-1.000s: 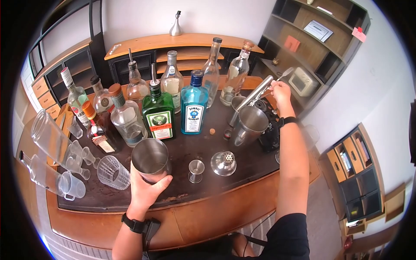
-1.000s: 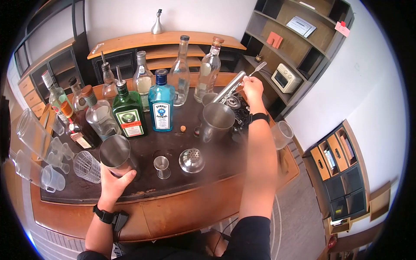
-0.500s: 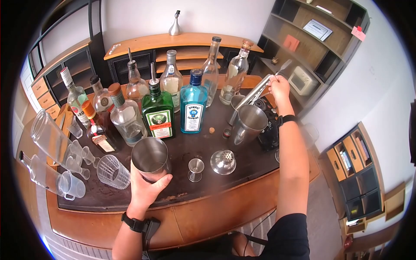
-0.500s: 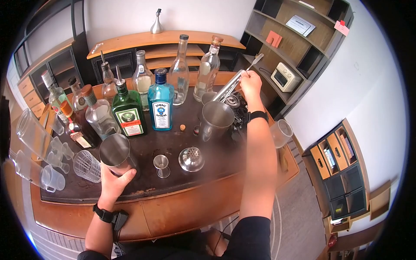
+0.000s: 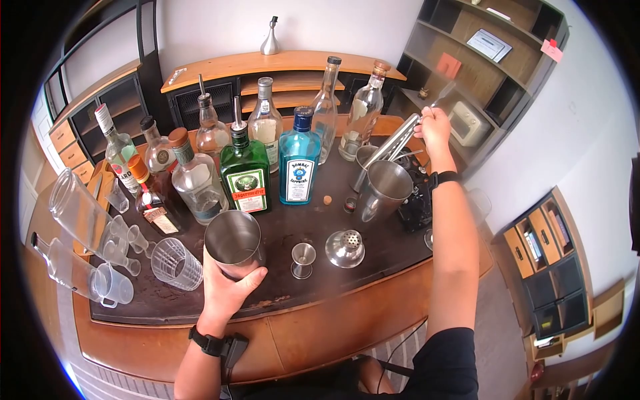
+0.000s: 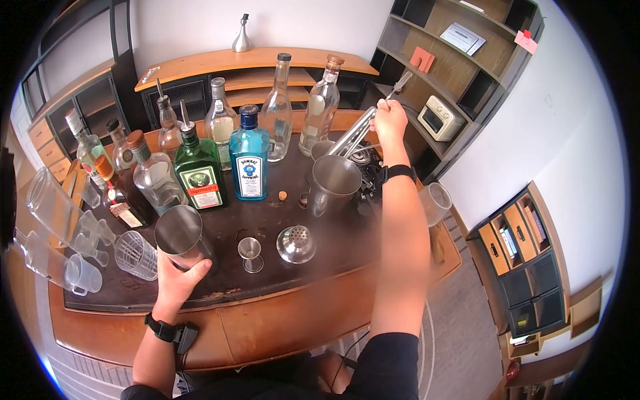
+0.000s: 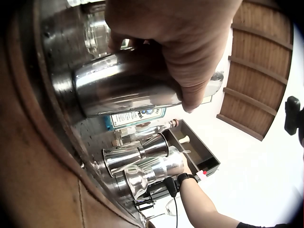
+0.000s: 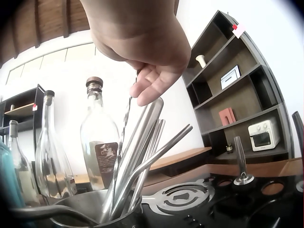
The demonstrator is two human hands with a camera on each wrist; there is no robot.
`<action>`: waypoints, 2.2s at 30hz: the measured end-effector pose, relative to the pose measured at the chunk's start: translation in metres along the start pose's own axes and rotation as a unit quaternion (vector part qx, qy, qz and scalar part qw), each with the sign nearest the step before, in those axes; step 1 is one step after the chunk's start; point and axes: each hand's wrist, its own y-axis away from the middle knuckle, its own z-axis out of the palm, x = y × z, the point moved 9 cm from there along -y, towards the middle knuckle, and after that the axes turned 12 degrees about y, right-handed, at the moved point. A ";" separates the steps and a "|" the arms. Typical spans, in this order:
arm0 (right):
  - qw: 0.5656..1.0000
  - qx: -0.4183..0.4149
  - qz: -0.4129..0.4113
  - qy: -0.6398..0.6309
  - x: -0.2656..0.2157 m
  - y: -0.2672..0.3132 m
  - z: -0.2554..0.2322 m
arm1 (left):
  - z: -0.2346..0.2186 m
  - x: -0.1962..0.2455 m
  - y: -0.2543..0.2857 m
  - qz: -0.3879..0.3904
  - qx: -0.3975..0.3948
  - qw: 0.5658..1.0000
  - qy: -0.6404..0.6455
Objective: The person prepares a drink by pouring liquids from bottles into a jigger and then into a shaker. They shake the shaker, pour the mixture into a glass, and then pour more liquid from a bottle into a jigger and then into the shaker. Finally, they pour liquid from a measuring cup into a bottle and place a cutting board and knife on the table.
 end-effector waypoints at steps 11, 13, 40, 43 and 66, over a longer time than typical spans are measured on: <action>0.998 0.046 -0.038 -0.027 -0.018 0.011 -0.001 | -0.004 -0.015 0.002 -0.014 -0.002 1.000 -0.003; 0.998 0.048 -0.042 -0.024 -0.021 0.010 -0.003 | -0.005 -0.018 0.002 -0.025 -0.004 1.000 0.001; 0.926 0.067 -0.252 -0.272 -0.210 0.115 -0.076 | 0.002 0.000 -0.001 0.011 -0.001 0.999 0.045; 0.915 -0.039 -0.278 -0.290 -0.254 0.181 -0.045 | -0.002 -0.008 -0.001 0.016 -0.004 0.999 0.029; 0.890 -0.265 -0.372 0.002 -0.231 0.338 0.109 | -0.003 -0.007 -0.002 0.022 -0.011 0.999 0.022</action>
